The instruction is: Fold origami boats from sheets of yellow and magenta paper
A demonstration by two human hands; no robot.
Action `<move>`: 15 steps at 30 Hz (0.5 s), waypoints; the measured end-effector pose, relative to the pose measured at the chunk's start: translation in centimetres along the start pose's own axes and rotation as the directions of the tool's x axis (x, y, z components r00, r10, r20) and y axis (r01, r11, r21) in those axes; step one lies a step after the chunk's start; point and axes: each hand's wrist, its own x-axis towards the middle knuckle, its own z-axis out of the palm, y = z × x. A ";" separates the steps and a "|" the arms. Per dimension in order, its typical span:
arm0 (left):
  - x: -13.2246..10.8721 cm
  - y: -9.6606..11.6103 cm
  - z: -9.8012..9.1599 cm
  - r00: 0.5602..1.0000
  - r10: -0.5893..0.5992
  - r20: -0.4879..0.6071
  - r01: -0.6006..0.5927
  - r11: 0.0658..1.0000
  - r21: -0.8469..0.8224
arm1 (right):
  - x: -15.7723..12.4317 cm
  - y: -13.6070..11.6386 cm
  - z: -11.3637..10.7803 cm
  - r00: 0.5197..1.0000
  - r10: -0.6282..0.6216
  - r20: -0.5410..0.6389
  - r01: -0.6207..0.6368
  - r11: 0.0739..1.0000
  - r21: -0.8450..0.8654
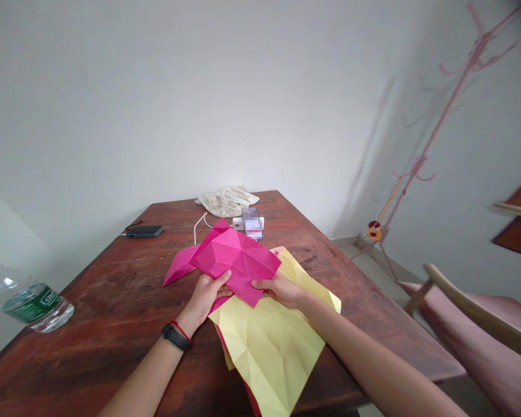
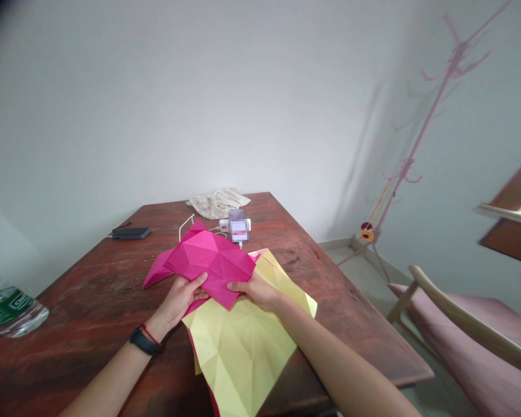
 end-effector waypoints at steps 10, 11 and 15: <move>0.1 0.1 0.0 1.000 -0.017 0.001 0.017 0.999 -0.040 | 0.0 0.1 0.0 1.000 0.014 0.006 -0.014 1.000 0.004; 0.1 0.1 0.0 1.000 -0.018 0.004 0.018 0.999 -0.044 | 0.0 0.1 0.0 1.000 0.014 0.005 -0.014 1.000 0.005; 0.0 0.1 0.0 1.000 -0.017 0.004 0.017 0.999 -0.036 | -0.1 0.0 0.1 1.000 0.014 0.002 -0.014 1.000 0.003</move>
